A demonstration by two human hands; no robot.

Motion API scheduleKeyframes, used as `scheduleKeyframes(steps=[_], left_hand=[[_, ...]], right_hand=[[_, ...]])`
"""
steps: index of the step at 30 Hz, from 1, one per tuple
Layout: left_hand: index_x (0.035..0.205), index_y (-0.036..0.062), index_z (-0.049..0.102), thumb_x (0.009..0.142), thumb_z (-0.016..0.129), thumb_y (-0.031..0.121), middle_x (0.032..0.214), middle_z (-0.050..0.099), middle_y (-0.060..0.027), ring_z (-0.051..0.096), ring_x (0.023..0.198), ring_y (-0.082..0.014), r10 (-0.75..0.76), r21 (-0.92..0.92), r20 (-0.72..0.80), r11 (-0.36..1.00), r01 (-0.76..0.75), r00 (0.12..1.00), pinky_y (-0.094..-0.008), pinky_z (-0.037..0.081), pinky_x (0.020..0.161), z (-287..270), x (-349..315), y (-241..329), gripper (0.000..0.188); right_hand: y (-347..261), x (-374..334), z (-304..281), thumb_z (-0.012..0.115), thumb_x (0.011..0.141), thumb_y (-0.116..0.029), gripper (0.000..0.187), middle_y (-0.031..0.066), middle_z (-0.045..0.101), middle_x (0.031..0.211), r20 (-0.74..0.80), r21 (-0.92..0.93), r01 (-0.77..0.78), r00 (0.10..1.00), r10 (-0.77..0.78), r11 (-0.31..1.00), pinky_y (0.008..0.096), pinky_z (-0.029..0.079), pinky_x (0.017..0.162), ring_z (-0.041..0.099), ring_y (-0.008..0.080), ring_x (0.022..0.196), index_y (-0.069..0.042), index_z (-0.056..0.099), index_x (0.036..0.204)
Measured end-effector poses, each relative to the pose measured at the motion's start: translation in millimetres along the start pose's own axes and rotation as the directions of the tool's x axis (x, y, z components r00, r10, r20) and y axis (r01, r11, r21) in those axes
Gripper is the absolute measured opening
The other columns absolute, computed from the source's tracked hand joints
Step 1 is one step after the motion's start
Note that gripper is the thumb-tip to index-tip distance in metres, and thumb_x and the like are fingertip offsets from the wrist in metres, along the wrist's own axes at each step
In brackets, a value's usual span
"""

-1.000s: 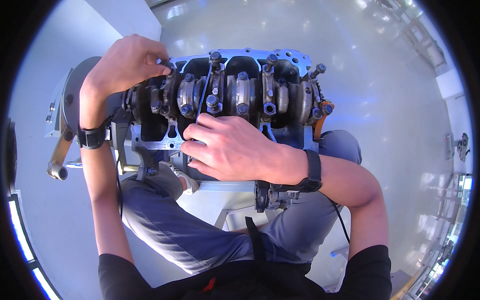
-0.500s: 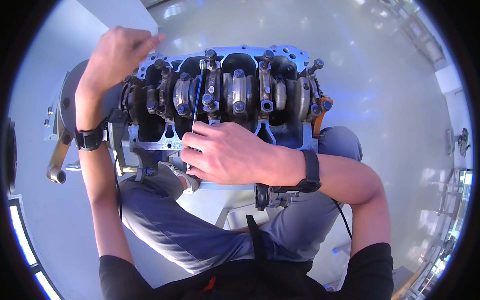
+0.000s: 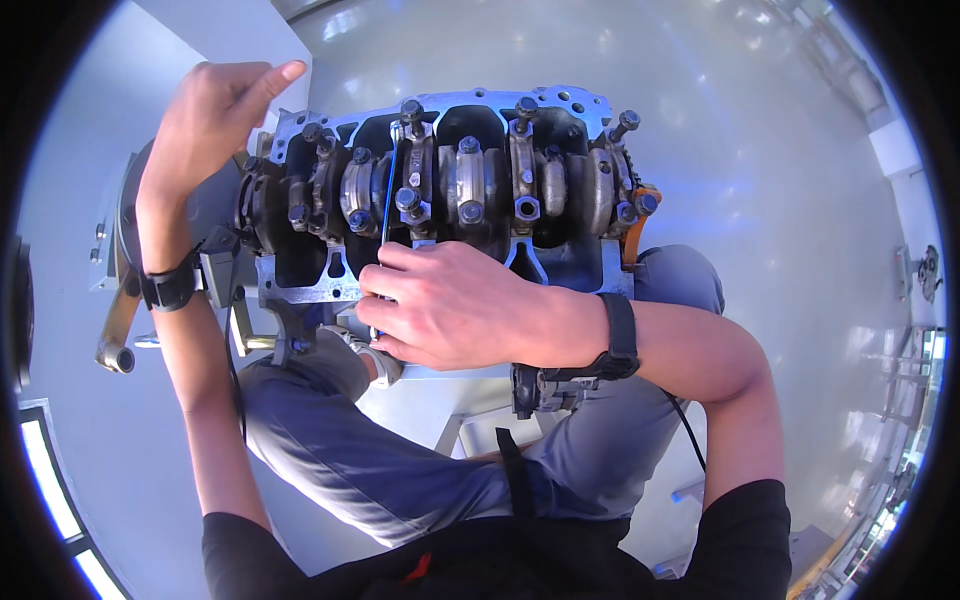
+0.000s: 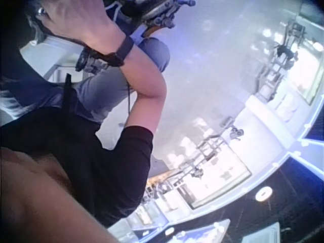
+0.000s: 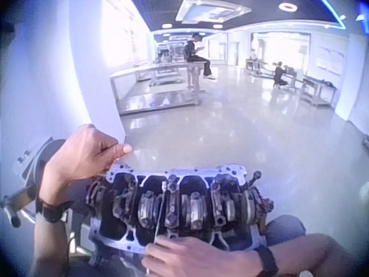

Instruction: Use a wrench to tighten bolts on a crankshaft within an engine block mounted on a stand.

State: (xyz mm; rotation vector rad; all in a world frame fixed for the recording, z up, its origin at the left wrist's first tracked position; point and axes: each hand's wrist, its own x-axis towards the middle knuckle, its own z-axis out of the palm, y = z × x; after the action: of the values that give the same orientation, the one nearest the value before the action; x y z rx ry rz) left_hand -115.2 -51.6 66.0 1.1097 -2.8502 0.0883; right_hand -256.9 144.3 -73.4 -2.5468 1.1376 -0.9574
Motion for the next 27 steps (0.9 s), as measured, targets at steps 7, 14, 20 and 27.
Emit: scheduleKeyframes(steps=[7,14,20,27], left_hand=[[0.085,0.0016,0.067,0.094,0.066,0.032,0.060,0.062,-0.0077,0.057,0.055,-0.0168,0.445,-0.230,-0.270,0.831,-0.506,0.854,-0.0326,0.047,0.060,39.5,1.3,-17.5,0.032],[0.085,0.0026,0.069,0.091,0.068,0.026,0.063,0.064,-0.0074,0.059,0.057,-0.0183,0.108,-0.136,-0.017,0.985,-0.109,0.994,-0.0339,0.048,0.061,6.6,-0.2,-4.3,0.024],[0.082,0.0024,0.068,0.091,0.070,0.029,0.061,0.062,-0.0064,0.058,0.056,-0.0181,0.381,-0.181,-0.183,0.893,-0.412,0.906,-0.0346,0.047,0.059,30.0,4.1,-15.1,0.028],[0.093,0.0027,0.069,0.091,0.071,0.022,0.069,0.067,-0.0085,0.062,0.061,-0.0199,0.177,-0.120,-0.032,0.976,-0.179,0.984,-0.0346,0.048,0.061,9.5,-1.5,-6.0,0.020]], right_hand=[[-1.1,0.7,-0.1,0.078,0.080,-0.020,0.022,0.0040,0.059,0.094,0.002,-0.002,0.011,1.000,-0.011,1.000,0.0337,0.053,0.063,0.058,0.0203,0.083,-0.006,0.064,0.091],[0.1,-0.3,1.4,0.078,0.079,-0.020,0.022,0.0040,0.059,0.094,-0.009,0.005,0.002,1.000,-0.002,1.000,0.0339,0.053,0.062,0.058,0.0203,0.084,-0.006,0.063,0.089],[-0.6,0.3,1.6,0.077,0.079,-0.020,0.022,0.0039,0.058,0.094,-0.011,0.003,0.017,1.000,-0.017,1.000,0.0340,0.053,0.061,0.058,0.0203,0.084,-0.006,0.063,0.089],[0.6,-0.6,2.1,0.077,0.079,-0.020,0.022,0.0034,0.058,0.093,-0.005,-0.002,0.009,1.000,-0.009,1.000,0.0337,0.053,0.061,0.057,0.0202,0.083,-0.006,0.063,0.089]])
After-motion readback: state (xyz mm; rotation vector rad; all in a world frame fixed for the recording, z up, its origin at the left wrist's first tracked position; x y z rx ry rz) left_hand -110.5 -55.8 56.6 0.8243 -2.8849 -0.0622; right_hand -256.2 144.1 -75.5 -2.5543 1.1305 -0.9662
